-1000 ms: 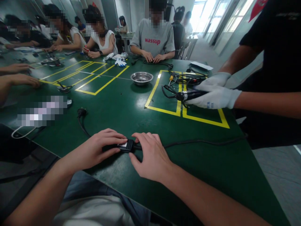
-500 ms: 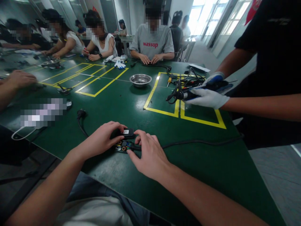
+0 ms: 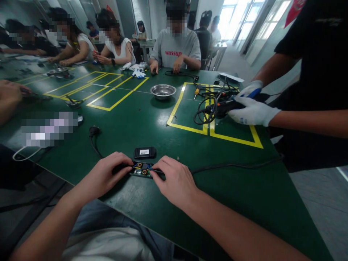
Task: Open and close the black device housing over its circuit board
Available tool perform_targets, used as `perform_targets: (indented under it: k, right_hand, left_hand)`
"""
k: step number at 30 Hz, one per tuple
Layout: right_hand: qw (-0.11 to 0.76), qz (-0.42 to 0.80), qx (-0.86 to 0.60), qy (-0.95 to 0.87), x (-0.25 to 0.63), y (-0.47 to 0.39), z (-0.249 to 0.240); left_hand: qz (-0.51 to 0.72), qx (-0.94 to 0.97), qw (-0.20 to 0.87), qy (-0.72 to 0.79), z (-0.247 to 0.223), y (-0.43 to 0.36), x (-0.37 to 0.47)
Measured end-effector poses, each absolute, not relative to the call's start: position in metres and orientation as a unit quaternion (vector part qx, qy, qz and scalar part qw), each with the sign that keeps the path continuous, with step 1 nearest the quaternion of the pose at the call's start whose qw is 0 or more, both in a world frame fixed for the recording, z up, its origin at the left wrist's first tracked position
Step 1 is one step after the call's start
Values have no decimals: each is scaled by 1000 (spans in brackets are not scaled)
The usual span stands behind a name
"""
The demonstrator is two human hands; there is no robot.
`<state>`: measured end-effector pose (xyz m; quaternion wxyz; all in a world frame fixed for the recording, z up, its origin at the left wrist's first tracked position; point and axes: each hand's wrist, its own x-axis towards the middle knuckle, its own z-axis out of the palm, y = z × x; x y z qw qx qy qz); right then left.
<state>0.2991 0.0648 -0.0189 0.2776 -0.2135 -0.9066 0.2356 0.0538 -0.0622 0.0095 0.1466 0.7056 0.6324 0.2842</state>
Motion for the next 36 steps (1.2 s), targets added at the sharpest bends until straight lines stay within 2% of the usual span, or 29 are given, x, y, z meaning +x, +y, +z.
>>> perform_targets:
  k: [18, 29, 36]
  right_hand:
    - [306, 245, -219, -894, 299, 63, -13]
    - [262, 227, -216, -913, 302, 64, -14]
    - [254, 206, -204, -923, 300, 66, -13]
  left_hand:
    - [294, 725, 108, 613, 19, -58, 50]
    - [290, 730, 133, 605, 18, -58, 47]
    - [262, 722, 92, 634, 26, -20, 60]
